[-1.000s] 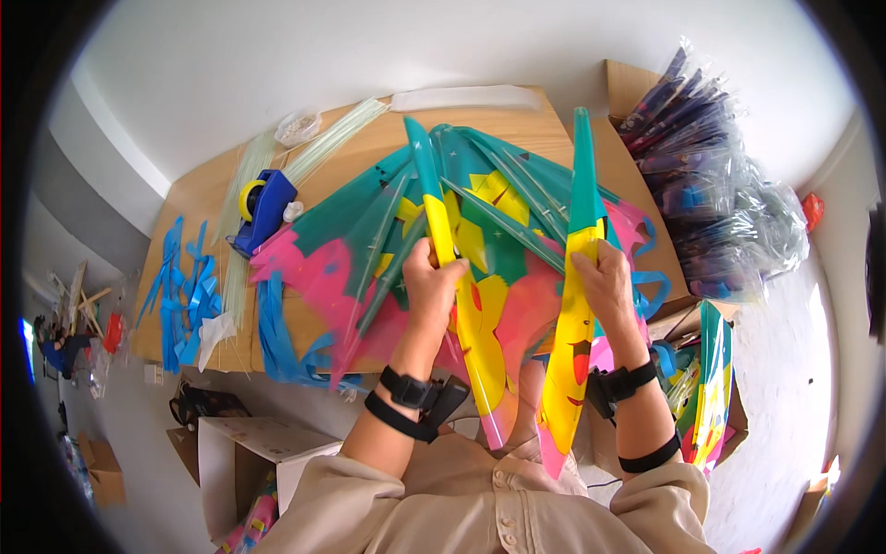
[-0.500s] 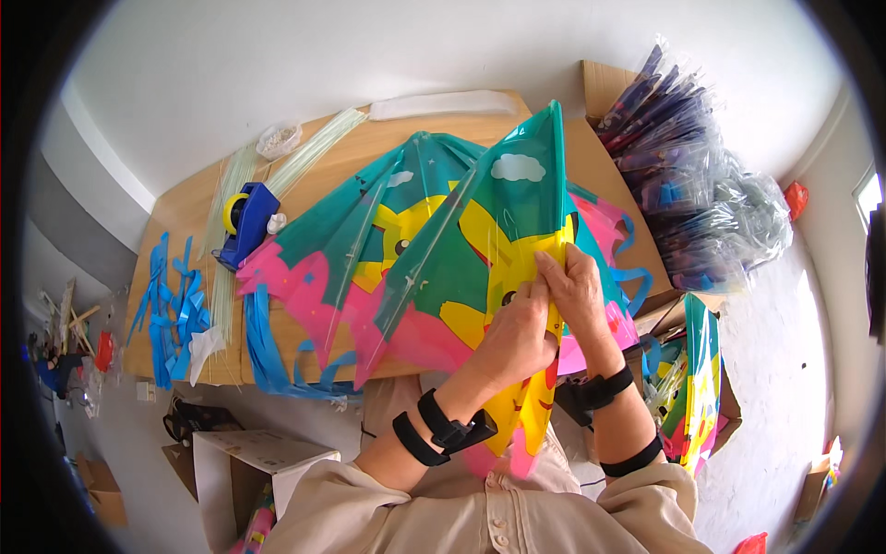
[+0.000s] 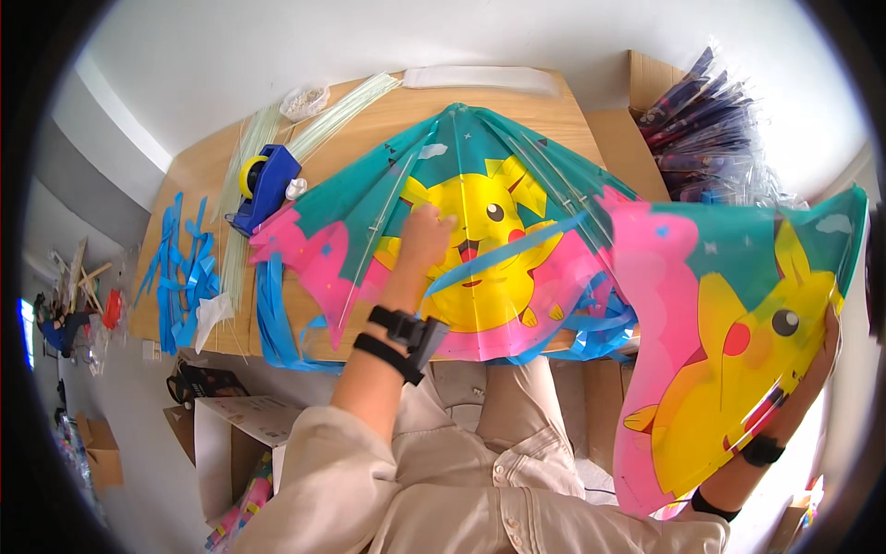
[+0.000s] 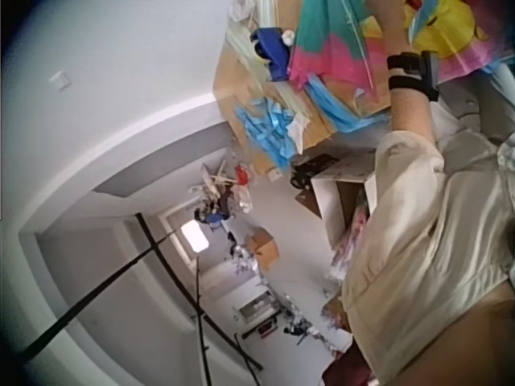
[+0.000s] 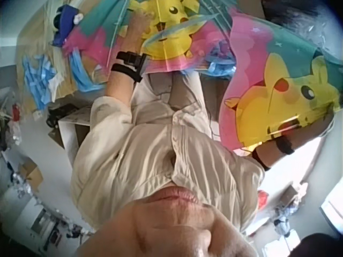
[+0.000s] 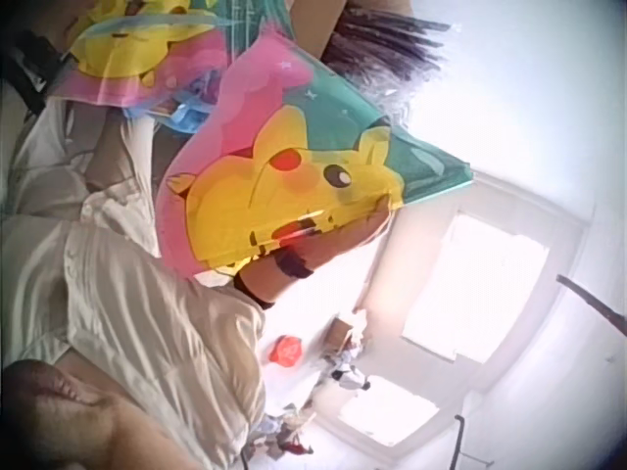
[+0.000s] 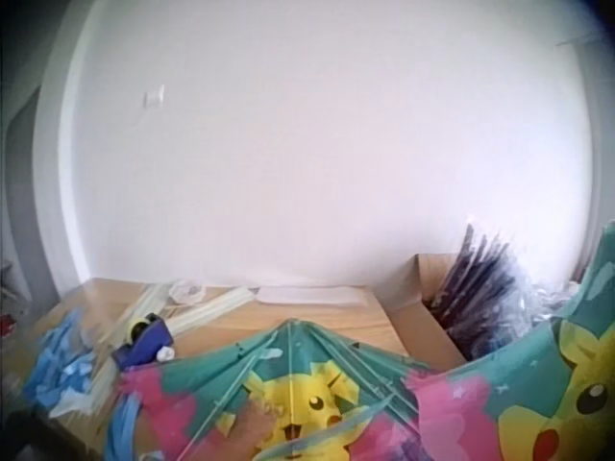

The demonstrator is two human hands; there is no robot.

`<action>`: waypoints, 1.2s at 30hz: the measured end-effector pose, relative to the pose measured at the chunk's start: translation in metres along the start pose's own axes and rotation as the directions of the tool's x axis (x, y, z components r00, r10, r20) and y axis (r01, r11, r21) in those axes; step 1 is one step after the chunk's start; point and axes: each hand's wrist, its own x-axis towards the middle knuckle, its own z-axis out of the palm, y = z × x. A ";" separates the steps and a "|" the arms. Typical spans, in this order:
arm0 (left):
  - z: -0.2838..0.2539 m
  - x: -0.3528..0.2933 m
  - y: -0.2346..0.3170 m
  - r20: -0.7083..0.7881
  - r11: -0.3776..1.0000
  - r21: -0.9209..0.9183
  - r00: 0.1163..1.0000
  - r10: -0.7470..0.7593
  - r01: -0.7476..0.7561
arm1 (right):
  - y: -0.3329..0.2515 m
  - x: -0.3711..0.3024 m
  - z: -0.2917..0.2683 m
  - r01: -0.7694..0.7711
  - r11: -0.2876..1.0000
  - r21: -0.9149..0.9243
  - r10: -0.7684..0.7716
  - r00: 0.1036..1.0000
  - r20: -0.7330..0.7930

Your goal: Manually assemble plastic kites by applying tape and folding the edges.

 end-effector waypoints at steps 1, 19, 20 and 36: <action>0.017 0.004 0.006 -0.047 0.998 0.069 0.999 -0.006 0.010 | 0.000 -0.002 -0.001 0.037 0.998 -0.042 -0.040 0.995 -0.088; 0.031 0.059 0.013 -0.051 0.786 -0.614 0.990 -0.133 0.074 | 0.052 -0.010 0.033 0.179 0.969 -0.171 -0.124 0.949 0.289; 0.026 0.052 0.015 -0.054 0.796 -0.601 0.989 -0.134 0.075 | 0.055 -0.013 0.043 0.177 0.969 -0.174 -0.111 0.936 0.335; -0.007 -0.003 -0.067 -0.496 0.822 0.525 0.864 0.086 0.219 | 0.089 -0.043 0.076 0.149 0.912 -0.381 0.069 0.862 0.502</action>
